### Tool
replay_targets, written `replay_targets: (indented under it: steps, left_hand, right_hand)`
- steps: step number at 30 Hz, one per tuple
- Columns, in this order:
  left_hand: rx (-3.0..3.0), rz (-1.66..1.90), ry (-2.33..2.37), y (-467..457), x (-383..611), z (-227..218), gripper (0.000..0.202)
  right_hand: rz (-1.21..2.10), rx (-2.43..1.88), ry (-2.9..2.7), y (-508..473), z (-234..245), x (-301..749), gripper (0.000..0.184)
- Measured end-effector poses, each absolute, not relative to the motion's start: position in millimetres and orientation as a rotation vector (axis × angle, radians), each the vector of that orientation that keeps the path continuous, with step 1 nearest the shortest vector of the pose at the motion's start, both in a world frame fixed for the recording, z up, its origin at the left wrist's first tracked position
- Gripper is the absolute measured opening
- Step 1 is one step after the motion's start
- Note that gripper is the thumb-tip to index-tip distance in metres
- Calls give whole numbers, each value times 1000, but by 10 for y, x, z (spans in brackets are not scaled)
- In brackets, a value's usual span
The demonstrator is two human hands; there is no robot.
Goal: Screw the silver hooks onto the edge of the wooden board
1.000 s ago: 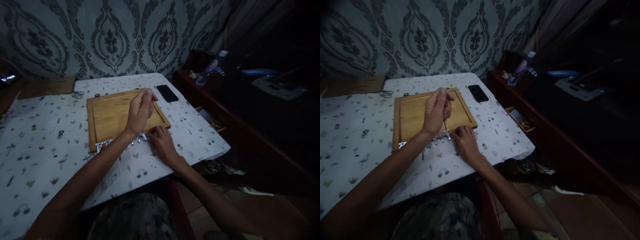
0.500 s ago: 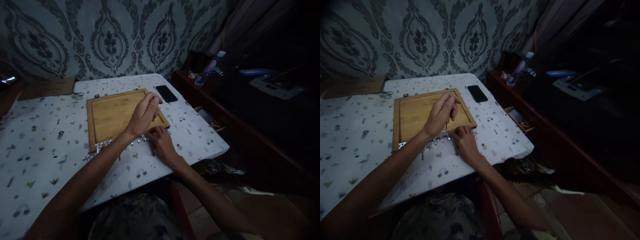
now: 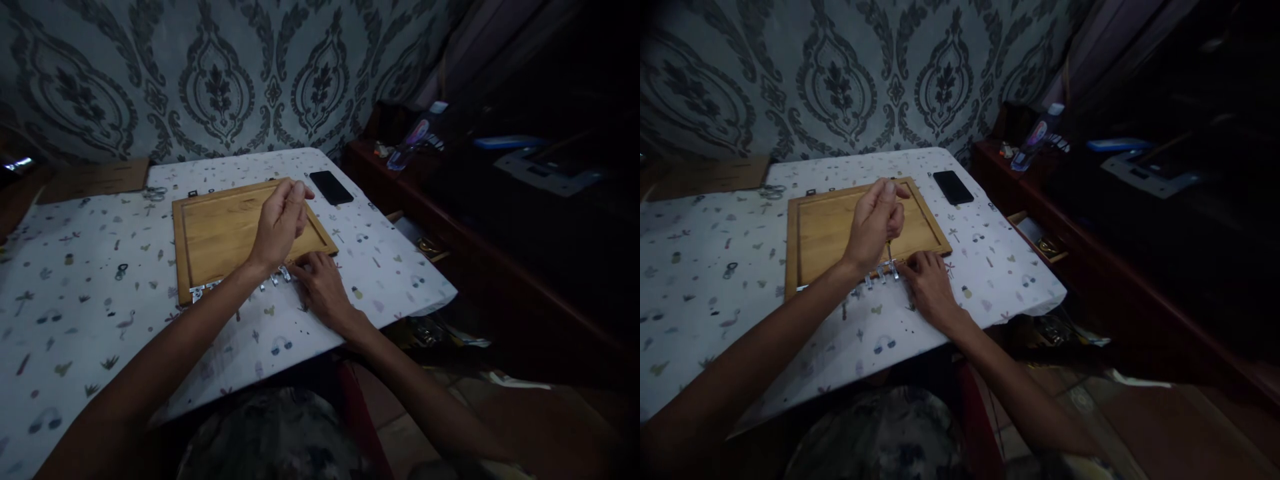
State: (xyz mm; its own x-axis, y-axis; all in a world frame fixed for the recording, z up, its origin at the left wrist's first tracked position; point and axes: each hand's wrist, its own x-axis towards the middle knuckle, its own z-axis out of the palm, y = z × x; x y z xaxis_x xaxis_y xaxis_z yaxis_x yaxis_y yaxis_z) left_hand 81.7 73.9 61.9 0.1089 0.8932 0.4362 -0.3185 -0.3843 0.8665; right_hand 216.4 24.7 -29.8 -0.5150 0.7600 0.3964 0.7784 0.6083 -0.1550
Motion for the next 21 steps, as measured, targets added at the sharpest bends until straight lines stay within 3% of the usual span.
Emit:
replay_targets:
  steps: [8,21]
  left_hand:
    - [1400,1284,522,792,801,631,48]
    - [1324,1520,575,727,751,592,39]
  right_hand:
    - [-75,-1240,-2418,231,-238,2147,35]
    - [-120,-1205,-2396,243,-299,2173,40]
